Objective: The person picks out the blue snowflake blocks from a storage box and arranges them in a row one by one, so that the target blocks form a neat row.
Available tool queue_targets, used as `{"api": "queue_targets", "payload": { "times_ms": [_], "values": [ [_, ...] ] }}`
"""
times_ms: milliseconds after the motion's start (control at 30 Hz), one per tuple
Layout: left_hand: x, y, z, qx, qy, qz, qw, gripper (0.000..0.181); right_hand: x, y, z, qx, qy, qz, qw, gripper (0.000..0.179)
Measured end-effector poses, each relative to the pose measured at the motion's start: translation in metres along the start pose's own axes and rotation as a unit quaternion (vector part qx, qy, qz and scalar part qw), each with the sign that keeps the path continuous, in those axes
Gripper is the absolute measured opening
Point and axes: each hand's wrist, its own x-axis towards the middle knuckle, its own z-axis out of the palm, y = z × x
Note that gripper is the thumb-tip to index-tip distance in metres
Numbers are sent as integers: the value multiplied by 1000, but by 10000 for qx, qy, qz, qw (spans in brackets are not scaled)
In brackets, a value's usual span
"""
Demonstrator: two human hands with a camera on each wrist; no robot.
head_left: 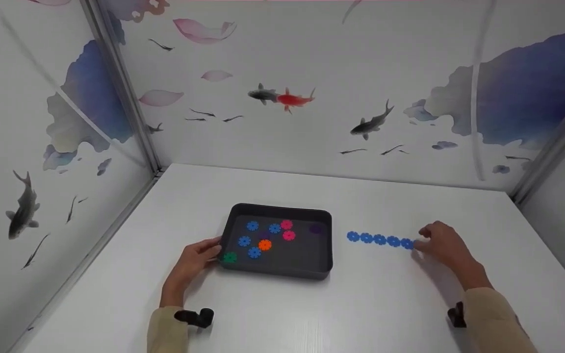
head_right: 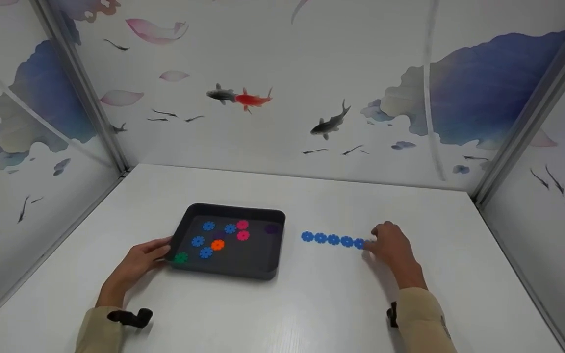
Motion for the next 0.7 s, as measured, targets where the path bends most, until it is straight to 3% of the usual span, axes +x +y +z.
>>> {"api": "queue_targets", "payload": {
  "times_ms": [200, 367, 500, 700],
  "values": [
    [0, 3, 0, -37, -23, 52, 10000, 44, 2, -40, 3, 390, 1255, -676, 9890, 38],
    [-1, 1, 0, -1, 47, -17, 10000, 43, 5, -85, 16, 1072, 1675, -1108, 9737, 29],
    [1, -1, 0, 25, 76, -1, 10000, 42, 3, -124, 24, 1511, 1508, -1360, 9674, 28],
    [1, -1, 0, 10, 52, 14, 10000, 43, 7, -168, 33, 1975, 755, -1346, 9681, 38]
  ]
}}
